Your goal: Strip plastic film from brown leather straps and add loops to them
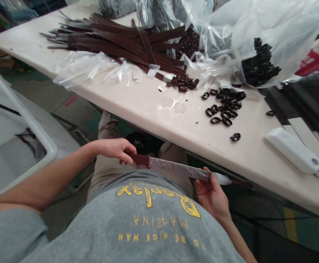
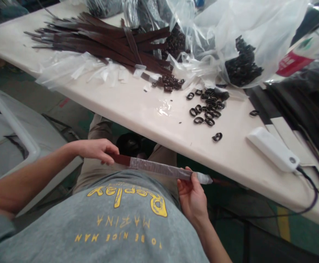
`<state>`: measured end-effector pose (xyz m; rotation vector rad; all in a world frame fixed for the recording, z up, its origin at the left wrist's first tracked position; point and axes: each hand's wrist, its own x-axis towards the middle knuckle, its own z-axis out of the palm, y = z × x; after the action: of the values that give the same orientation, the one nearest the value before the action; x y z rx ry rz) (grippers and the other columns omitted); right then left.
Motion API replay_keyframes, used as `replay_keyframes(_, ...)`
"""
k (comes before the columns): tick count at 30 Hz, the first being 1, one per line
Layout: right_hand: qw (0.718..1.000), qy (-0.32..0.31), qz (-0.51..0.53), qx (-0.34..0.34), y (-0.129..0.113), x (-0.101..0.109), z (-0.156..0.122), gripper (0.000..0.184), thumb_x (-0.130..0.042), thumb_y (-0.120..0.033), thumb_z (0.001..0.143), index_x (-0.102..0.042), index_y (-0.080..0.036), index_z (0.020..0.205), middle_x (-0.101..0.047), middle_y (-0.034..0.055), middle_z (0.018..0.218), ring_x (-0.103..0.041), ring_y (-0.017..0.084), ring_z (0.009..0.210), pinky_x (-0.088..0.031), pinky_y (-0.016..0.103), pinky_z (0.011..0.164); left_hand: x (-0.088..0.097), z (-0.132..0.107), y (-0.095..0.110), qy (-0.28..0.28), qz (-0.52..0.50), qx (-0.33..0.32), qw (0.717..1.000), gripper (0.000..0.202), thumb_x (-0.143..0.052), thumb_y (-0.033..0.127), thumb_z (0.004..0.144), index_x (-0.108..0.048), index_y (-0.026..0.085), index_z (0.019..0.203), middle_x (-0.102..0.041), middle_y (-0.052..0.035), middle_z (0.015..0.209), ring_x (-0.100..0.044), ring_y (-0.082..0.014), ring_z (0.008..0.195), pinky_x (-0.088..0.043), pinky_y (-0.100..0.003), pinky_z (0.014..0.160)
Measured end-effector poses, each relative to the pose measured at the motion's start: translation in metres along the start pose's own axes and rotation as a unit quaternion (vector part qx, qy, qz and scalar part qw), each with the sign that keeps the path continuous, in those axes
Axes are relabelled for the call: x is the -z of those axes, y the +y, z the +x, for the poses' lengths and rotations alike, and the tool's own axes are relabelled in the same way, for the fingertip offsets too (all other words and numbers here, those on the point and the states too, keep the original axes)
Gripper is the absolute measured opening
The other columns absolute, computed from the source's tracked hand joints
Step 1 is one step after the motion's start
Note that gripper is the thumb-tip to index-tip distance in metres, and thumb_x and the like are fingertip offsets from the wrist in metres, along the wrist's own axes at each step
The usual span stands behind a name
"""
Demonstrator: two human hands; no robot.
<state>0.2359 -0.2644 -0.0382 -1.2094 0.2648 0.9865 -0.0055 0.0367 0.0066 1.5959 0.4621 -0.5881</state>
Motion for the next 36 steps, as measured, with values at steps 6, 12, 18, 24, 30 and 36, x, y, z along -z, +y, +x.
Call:
replay_keyframes(6,0.988,0.013,-0.06,-0.139,0.001,0.013,0.002,0.022,-0.074,-0.039,0.081,-0.074,-0.017,0.081,-0.076,0.0056,0.075,-0.072,0.016,0.06,-0.059,0.022,0.052,0.007,-0.01,0.003,0.109,-0.063,-0.015,0.992,0.026,-0.072,0.041,0.074,-0.068,0.016,0.07,-0.065,0.0014,0.058,-0.055,-0.01,0.051,-0.042,-0.019,0.052)
replay_keyframes(12,0.868,-0.219,-0.399,0.196,-0.004,-0.041,-0.005,0.025,-0.067,-0.042,0.086,-0.077,-0.02,0.09,-0.075,0.0098,0.09,-0.072,0.022,0.083,-0.059,0.032,0.076,-0.028,0.022,0.033,0.084,-0.1,-0.029,0.991,0.022,-0.069,0.039,0.077,-0.067,0.017,0.076,-0.061,0.0027,0.057,-0.052,-0.0096,0.048,-0.038,-0.019,0.048)
replay_keyframes(18,0.714,-0.323,-0.434,0.445,0.005,-0.111,0.017,0.034,-0.076,-0.024,0.078,-0.07,-0.022,0.112,-0.071,0.0076,0.102,-0.069,0.021,0.09,-0.057,0.03,0.078,-0.051,0.055,0.053,0.032,-0.144,-0.089,0.985,0.024,-0.061,0.038,0.083,-0.07,0.016,0.088,-0.061,0.0023,0.062,-0.052,-0.0088,0.048,-0.04,-0.02,0.048)
replay_keyframes(24,0.727,-0.304,-0.415,0.455,0.016,-0.117,0.031,0.017,-0.071,-0.02,0.084,-0.074,-0.021,0.1,-0.069,0.0033,0.082,-0.067,0.017,0.072,-0.056,0.026,0.065,-0.042,0.052,0.039,0.118,-0.235,-0.071,0.962,0.026,-0.066,0.04,0.079,-0.068,0.014,0.081,-0.065,-0.0009,0.063,-0.057,-0.0095,0.052,-0.043,-0.02,0.053)
replay_keyframes(30,0.664,-0.275,-0.439,0.54,0.012,-0.118,0.038,0.017,-0.068,-0.021,0.086,-0.072,-0.018,0.103,-0.069,0.0057,0.079,-0.066,0.019,0.069,-0.055,0.028,0.061,-0.043,0.058,0.043,0.207,-0.248,-0.052,0.945,0.028,-0.072,0.041,0.07,-0.064,0.014,0.072,-0.062,0.0009,0.055,-0.051,-0.0085,0.046,-0.04,-0.021,0.049)
replay_keyframes(36,0.631,-0.254,-0.449,0.579,-0.006,-0.128,0.038,0.009,-0.06,-0.018,0.089,-0.068,-0.019,0.092,-0.065,0.0039,0.072,-0.062,0.017,0.062,-0.05,0.026,0.054,-0.033,0.062,0.064,0.201,-0.218,-0.076,0.952,0.028,-0.073,0.04,0.071,-0.066,0.014,0.075,-0.064,-0.0001,0.057,-0.052,-0.0088,0.047,-0.041,-0.021,0.049)
